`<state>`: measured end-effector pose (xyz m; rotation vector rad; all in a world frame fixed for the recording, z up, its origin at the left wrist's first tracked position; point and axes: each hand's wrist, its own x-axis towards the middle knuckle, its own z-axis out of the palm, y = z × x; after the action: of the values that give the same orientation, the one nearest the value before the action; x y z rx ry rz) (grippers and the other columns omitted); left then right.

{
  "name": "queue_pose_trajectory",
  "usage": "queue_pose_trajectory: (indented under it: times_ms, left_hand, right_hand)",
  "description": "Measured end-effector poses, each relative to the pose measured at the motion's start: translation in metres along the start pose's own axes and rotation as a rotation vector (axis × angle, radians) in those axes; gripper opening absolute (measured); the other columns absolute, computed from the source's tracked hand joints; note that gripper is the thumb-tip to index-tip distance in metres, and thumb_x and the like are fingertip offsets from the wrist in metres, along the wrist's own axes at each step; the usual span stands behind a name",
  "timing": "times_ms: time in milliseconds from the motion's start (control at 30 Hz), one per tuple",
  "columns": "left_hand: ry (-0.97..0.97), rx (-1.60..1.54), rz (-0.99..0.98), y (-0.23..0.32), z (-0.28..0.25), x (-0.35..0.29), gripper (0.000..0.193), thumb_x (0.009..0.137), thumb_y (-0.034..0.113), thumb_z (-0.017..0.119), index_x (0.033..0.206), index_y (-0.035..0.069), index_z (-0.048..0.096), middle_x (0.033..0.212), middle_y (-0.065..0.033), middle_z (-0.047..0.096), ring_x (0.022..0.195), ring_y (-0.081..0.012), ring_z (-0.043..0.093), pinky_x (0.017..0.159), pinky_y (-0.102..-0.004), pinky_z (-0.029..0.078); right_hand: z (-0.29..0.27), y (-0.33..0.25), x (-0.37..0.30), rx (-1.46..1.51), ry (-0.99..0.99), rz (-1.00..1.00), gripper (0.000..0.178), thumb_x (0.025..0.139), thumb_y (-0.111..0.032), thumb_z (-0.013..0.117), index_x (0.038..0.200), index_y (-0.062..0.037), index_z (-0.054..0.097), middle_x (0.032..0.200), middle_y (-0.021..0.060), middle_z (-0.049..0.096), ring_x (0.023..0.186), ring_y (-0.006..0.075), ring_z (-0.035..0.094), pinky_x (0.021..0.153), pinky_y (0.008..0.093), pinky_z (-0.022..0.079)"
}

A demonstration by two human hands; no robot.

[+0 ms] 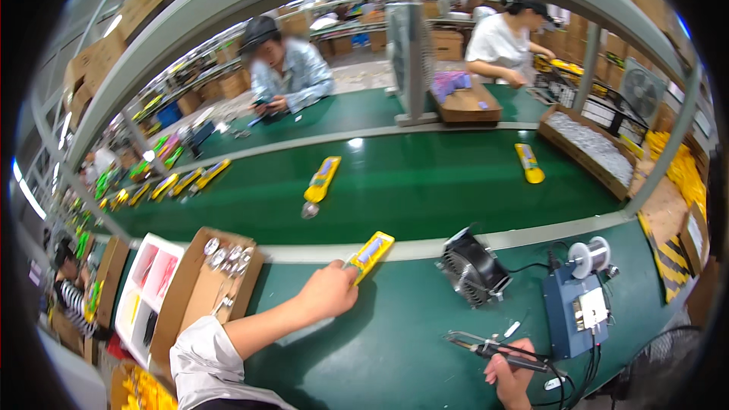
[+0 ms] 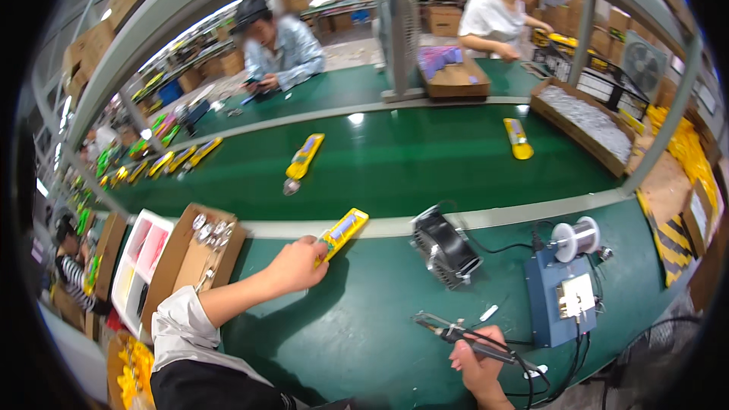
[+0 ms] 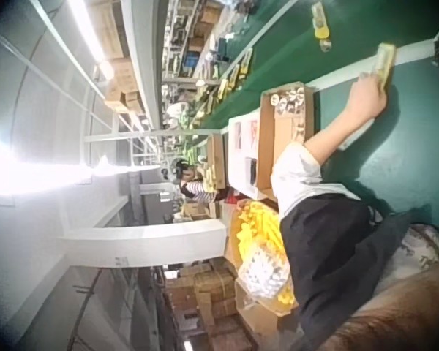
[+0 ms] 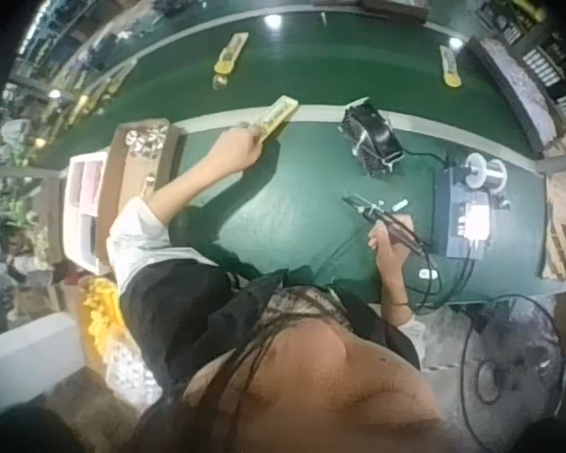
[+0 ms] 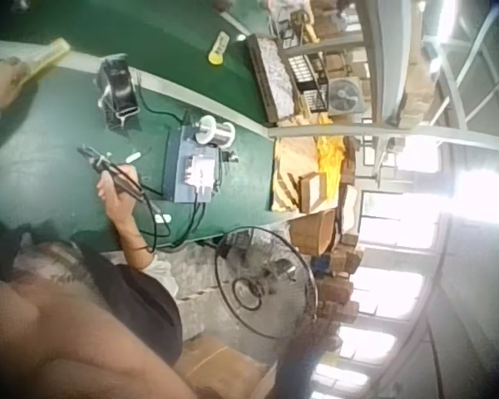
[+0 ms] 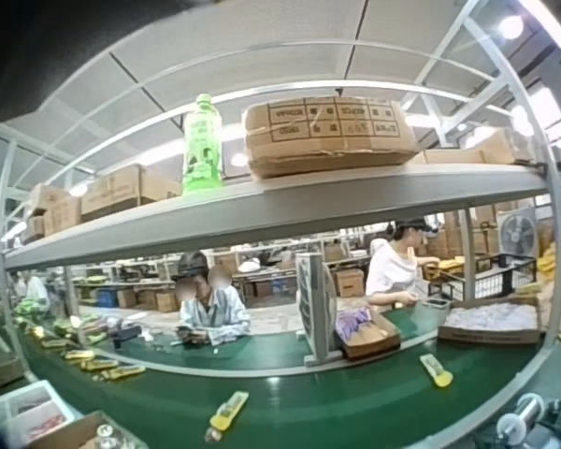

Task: The person takes flashlight casings from a conveyor belt, solders wires to the internal circuit board and components using a soldering iron, and places the assembled casings back onto the conveyor belt.

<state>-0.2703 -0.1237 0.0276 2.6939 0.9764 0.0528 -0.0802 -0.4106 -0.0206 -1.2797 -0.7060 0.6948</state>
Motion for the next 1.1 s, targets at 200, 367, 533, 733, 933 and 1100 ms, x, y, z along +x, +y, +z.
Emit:
queue_pose_trajectory:
  times_ms: [200, 367, 533, 733, 933, 1100]
  left_hand:
    - [0.087, 0.04, -0.049, 0.007, 0.022, -0.129, 0.017, 0.073, 0.011, 0.05, 0.088, 0.004, 0.052, 0.103, -0.0286, 0.045, 0.075, -0.0413, 0.055, 0.064, -0.0448, 0.048]
    - [0.025, -0.036, -0.159, 0.019, 0.032, -0.202, 0.016, 0.076, 0.016, 0.053, 0.086, 0.003, 0.049, 0.11, -0.029, 0.043, 0.088, -0.04, 0.052, 0.071, -0.0414, 0.048]
    - [0.222, -0.182, -0.139, 0.0, 0.015, -0.219, 0.029, 0.073, 0.031, 0.063, 0.078, 0.005, 0.05, 0.1, -0.016, 0.053, 0.091, -0.0319, 0.051, 0.077, -0.0362, 0.044]
    - [0.561, -0.148, -0.395, -0.137, -0.027, -0.186, 0.014, 0.073, 0.009, 0.055, 0.084, 0.002, 0.052, 0.078, -0.0152, 0.055, 0.078, -0.0309, 0.054, 0.069, -0.0368, 0.043]
    - [0.4, -0.176, -0.516, -0.206, -0.005, -0.176, 0.02, 0.073, 0.01, 0.058, 0.092, 0.003, 0.054, 0.084, -0.0132, 0.057, 0.077, -0.0267, 0.056, 0.067, -0.0345, 0.044]
    - [0.549, -0.279, -0.489, -0.177, -0.017, -0.187, 0.013, 0.073, 0.008, 0.06, 0.084, 0.003, 0.057, 0.083, -0.0116, 0.057, 0.074, -0.0273, 0.057, 0.067, -0.0341, 0.045]
  right_hand:
    - [0.009, -0.006, -0.002, -0.041, 0.139, -0.097, 0.018, 0.077, -0.004, 0.052, 0.086, -0.0011, 0.037, 0.049, 0.0069, 0.046, 0.035, 0.0091, 0.041, 0.032, 0.0185, 0.033]
    - [0.007, 0.014, 0.002, -0.111, 0.125, -0.111, 0.016, 0.079, -0.008, 0.051, 0.083, -0.003, 0.037, 0.047, 0.0031, 0.04, 0.032, 0.0082, 0.037, 0.029, 0.0175, 0.028]
    - [0.019, -0.008, 0.002, -0.178, 0.101, -0.051, 0.01, 0.08, -0.007, 0.053, 0.081, -0.001, 0.045, 0.054, 0.005, 0.049, 0.041, 0.0088, 0.045, 0.039, 0.019, 0.036]
    - [0.016, 0.001, 0.0, -0.193, 0.125, -0.139, 0.009, 0.079, -0.007, 0.053, 0.08, -0.0009, 0.046, 0.053, 0.005, 0.048, 0.039, 0.0095, 0.043, 0.036, 0.0192, 0.035]
    - [0.028, 0.001, 0.0, -0.162, 0.11, -0.135, 0.007, 0.078, -0.007, 0.053, 0.078, -0.0021, 0.047, 0.053, 0.0046, 0.048, 0.039, 0.0093, 0.043, 0.036, 0.0192, 0.034]
    - [0.025, 0.013, 0.004, -0.143, 0.131, -0.126, 0.012, 0.079, -0.011, 0.056, 0.079, -0.0024, 0.048, 0.054, 0.0048, 0.049, 0.039, 0.0095, 0.043, 0.037, 0.0188, 0.035]
